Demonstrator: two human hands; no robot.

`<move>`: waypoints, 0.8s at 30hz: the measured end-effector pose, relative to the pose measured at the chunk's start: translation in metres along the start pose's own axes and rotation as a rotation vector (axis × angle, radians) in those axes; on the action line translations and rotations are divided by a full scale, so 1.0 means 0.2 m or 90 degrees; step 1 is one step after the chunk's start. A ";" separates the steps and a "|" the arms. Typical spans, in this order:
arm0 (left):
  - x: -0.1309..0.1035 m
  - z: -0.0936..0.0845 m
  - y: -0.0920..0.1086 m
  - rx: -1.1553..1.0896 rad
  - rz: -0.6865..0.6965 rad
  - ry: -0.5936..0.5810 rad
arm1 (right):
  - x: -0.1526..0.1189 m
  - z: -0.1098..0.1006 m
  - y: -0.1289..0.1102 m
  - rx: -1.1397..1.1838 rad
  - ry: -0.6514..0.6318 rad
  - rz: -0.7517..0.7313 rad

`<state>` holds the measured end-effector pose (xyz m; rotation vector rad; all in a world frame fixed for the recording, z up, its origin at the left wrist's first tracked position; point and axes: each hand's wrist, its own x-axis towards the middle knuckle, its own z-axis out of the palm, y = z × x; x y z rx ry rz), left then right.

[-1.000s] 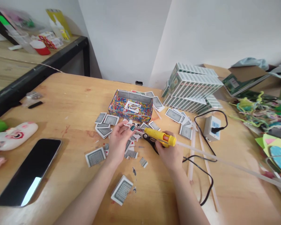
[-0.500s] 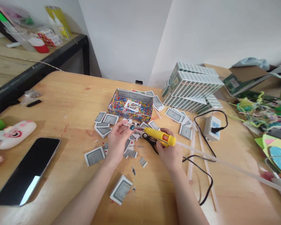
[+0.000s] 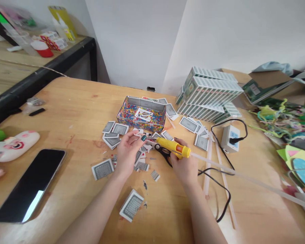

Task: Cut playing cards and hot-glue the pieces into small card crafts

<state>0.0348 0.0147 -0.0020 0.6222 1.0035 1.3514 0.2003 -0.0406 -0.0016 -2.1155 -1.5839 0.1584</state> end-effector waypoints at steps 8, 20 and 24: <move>0.01 -0.01 0.00 -0.008 0.004 0.018 | 0.00 0.00 0.00 -0.003 0.007 0.027; 0.01 -0.01 0.00 -0.028 -0.003 0.012 | 0.01 -0.01 0.00 0.016 -0.003 0.015; 0.01 0.00 0.00 -0.043 -0.014 0.009 | 0.01 -0.01 0.00 0.010 0.004 0.017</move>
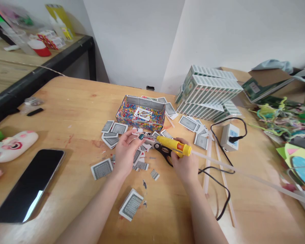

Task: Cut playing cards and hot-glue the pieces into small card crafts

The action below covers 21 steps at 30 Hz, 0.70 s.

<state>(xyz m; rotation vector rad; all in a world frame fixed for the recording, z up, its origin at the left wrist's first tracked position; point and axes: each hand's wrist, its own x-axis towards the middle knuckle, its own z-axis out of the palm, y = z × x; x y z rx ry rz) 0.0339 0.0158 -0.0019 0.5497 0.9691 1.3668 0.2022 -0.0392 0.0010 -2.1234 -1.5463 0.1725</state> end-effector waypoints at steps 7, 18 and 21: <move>0.00 0.00 0.01 -0.046 -0.022 -0.031 | -0.01 0.01 0.01 -0.005 0.019 0.001; 0.01 -0.01 0.03 -0.079 -0.031 -0.017 | 0.09 -0.05 0.09 0.290 0.060 0.215; 0.02 -0.02 0.03 -0.083 -0.038 -0.023 | 0.11 -0.05 0.17 0.310 0.049 0.247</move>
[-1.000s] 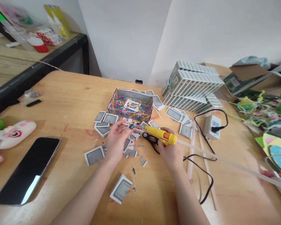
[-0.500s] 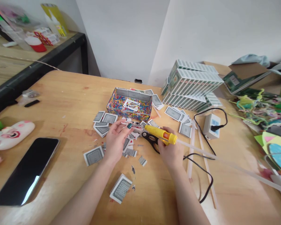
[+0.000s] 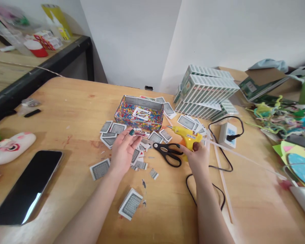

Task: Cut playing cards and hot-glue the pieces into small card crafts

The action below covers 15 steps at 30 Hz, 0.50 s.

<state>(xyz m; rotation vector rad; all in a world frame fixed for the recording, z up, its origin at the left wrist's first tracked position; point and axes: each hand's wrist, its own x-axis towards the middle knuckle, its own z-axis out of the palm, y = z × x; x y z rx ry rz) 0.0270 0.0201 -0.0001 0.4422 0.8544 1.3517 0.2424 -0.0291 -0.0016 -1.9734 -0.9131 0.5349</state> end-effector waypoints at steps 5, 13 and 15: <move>0.01 -0.01 0.01 -0.020 -0.020 -0.002 | 0.03 0.00 0.07 -0.099 0.063 0.000; 0.01 -0.01 0.02 -0.034 -0.037 0.001 | 0.01 -0.02 0.05 -0.239 0.208 -0.166; 0.02 -0.02 0.02 -0.028 -0.033 0.006 | -0.04 -0.03 -0.01 -0.160 0.048 -0.184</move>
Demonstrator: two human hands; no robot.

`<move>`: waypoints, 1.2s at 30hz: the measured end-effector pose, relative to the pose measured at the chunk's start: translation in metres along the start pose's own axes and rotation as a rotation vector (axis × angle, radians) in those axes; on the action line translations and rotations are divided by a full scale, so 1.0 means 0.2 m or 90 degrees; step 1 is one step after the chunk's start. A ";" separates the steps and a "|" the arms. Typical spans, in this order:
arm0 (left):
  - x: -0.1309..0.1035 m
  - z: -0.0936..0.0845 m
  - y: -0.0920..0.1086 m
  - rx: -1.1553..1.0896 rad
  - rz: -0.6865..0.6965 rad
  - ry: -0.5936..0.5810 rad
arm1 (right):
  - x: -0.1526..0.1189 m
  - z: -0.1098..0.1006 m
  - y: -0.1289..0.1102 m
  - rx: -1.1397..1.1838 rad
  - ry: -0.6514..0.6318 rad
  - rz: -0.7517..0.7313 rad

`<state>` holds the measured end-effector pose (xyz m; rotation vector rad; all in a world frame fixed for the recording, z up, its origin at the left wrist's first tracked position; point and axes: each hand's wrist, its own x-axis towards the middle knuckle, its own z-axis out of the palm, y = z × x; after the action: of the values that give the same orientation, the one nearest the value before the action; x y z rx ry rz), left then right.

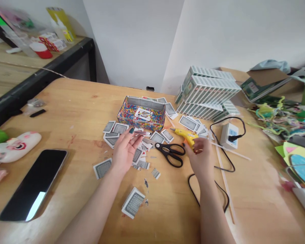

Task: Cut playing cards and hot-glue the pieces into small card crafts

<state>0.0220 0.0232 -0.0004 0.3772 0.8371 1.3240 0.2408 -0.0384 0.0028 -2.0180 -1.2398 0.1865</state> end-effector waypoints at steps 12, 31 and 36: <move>0.01 -0.01 0.00 -0.002 -0.003 -0.003 | -0.21 0.05 -0.25 -0.085 -0.480 -0.275; -0.04 0.02 -0.05 0.080 0.039 -0.063 | -0.11 0.08 -0.19 0.513 -0.331 0.117; -0.05 0.02 -0.05 0.095 0.045 -0.147 | -0.10 0.07 -0.20 0.688 -0.347 0.269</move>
<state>0.0326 0.0113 -0.0012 0.6693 0.7352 1.2592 0.1953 -0.0369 0.0153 -1.2258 -0.6850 1.3595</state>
